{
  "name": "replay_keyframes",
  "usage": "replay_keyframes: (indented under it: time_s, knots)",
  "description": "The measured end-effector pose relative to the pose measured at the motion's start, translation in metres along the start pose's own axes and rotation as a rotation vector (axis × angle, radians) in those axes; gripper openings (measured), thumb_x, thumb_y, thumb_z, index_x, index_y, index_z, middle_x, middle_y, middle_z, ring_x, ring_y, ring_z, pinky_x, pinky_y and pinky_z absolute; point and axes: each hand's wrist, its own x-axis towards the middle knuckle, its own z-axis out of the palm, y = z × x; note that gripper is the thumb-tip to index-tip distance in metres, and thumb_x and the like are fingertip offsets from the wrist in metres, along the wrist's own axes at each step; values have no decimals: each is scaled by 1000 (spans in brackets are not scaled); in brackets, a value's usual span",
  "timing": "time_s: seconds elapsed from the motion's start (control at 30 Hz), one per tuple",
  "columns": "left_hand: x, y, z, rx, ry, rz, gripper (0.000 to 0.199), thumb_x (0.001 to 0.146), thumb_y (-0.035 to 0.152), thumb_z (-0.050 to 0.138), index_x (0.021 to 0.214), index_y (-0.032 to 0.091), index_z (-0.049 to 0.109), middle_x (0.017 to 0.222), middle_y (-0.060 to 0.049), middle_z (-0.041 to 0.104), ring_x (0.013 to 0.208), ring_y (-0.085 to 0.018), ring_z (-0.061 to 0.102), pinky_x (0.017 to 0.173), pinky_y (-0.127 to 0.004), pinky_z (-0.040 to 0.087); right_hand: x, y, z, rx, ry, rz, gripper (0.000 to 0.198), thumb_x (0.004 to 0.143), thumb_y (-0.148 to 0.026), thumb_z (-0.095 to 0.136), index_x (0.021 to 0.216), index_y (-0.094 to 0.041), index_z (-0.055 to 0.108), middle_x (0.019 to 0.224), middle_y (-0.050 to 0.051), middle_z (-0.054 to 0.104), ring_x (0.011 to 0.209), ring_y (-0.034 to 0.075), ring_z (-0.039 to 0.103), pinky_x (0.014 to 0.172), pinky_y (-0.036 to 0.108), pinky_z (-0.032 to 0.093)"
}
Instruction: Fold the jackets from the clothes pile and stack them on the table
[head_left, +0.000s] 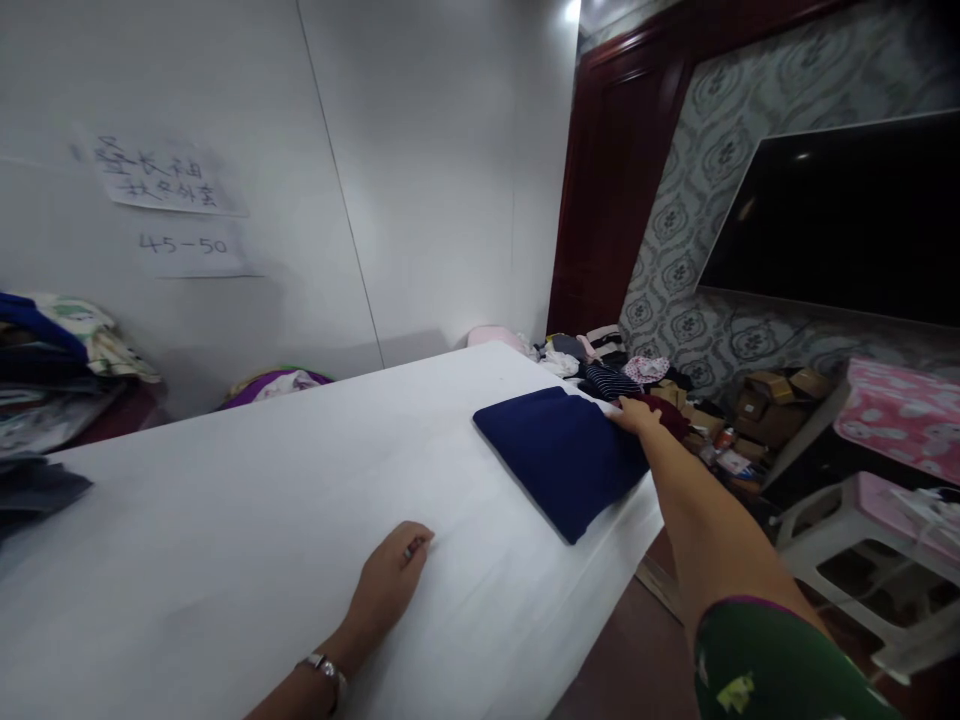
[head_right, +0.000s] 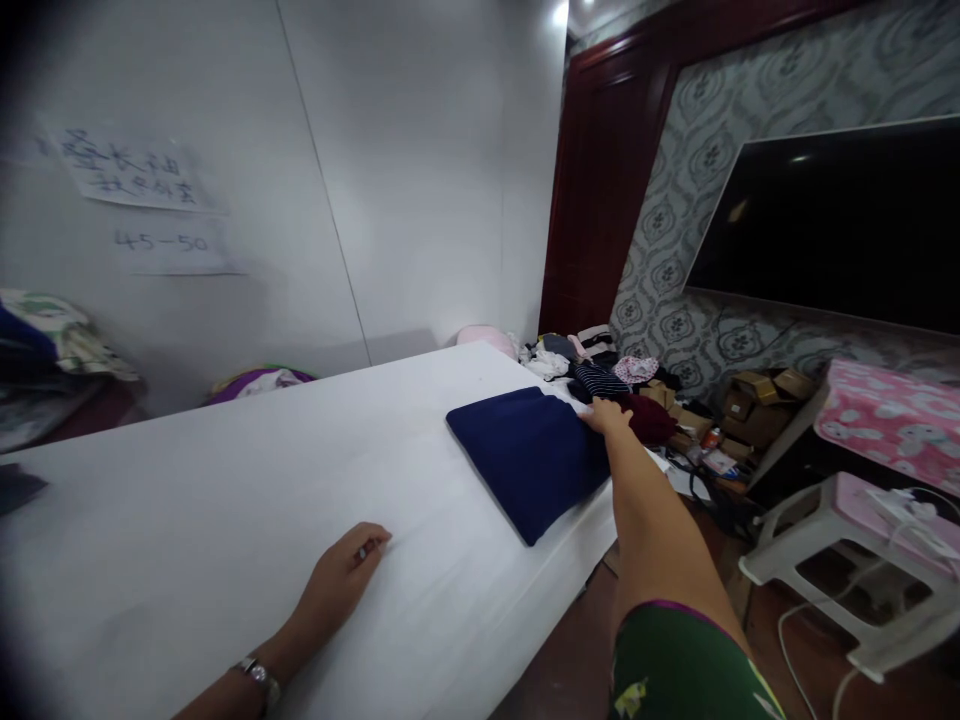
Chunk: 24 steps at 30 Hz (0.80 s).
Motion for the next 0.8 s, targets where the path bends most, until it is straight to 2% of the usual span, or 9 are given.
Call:
replay_keyframes:
  time_s: [0.1, 0.23, 0.3, 0.37, 0.43, 0.53, 0.67, 0.77, 0.8]
  knots:
    - [0, 1, 0, -12, 10, 2, 13, 76, 32, 53, 78, 26, 64, 79, 0, 64, 75, -20, 57, 70, -29, 46, -2, -26, 26, -136, -7, -160, 34, 78, -25, 68, 111, -20, 62, 145, 13, 42, 141, 30, 22, 112, 56, 9]
    - [-1, 3, -1, -1, 17, -42, 13, 76, 34, 54, 78, 26, 64, 79, 0, 64, 73, -19, 57, 71, -29, 47, -4, -65, 72, -292, 14, -477, 50, 90, -42, 52, 137, -26, 44, 157, 5, 19, 145, 25, 5, 114, 52, -3]
    - [-2, 4, -1, 11, 11, -56, 13, 76, 34, 53, 79, 26, 63, 79, 0, 65, 73, -19, 57, 71, -29, 47, -7, -67, 95, -302, -106, -437, 52, 89, -48, 51, 137, -28, 45, 157, 5, 21, 145, 26, 6, 114, 52, -3]
    - [-3, 3, 0, 12, 3, -45, 13, 78, 33, 52, 79, 26, 63, 80, 0, 65, 74, -19, 57, 72, -29, 47, -9, -59, 113, -301, -262, -308, 52, 84, -52, 58, 129, -26, 54, 152, 10, 33, 143, 30, 18, 112, 56, 1]
    - [-3, 2, 0, 14, -8, -33, 13, 79, 32, 51, 81, 25, 62, 81, 0, 64, 75, -19, 57, 72, -29, 46, -10, -47, 125, -307, -336, -235, 51, 79, -52, 64, 120, -22, 61, 145, 14, 43, 139, 34, 28, 111, 60, 5]
    - [-2, -1, 1, 21, -20, -13, 12, 80, 29, 50, 81, 25, 62, 82, 0, 64, 76, -19, 57, 72, -29, 45, -10, -41, 129, -322, -341, -217, 49, 78, -51, 65, 117, -21, 64, 143, 14, 45, 138, 32, 31, 112, 57, 7]
    - [-2, -2, 4, 4, -9, 59, 13, 81, 24, 48, 80, 24, 61, 83, -1, 63, 78, -19, 57, 75, -30, 44, -24, -57, 113, -353, -324, -239, 46, 86, -49, 56, 123, -22, 60, 145, 13, 43, 139, 30, 29, 113, 55, 10]
    - [-7, 1, 8, 20, 16, 92, 17, 80, 19, 46, 82, 22, 63, 85, -2, 63, 80, -18, 57, 77, -30, 45, -51, -59, 93, -389, -266, -352, 45, 91, -42, 45, 130, -20, 53, 150, 15, 34, 142, 31, 20, 111, 60, 3]
    - [-9, 2, 9, 40, 24, 84, 18, 78, 16, 46, 83, 21, 63, 86, -3, 64, 80, -17, 57, 77, -30, 45, -58, -57, 89, -431, -194, -435, 45, 91, -42, 45, 130, -22, 53, 148, 15, 37, 141, 32, 22, 110, 62, 6]
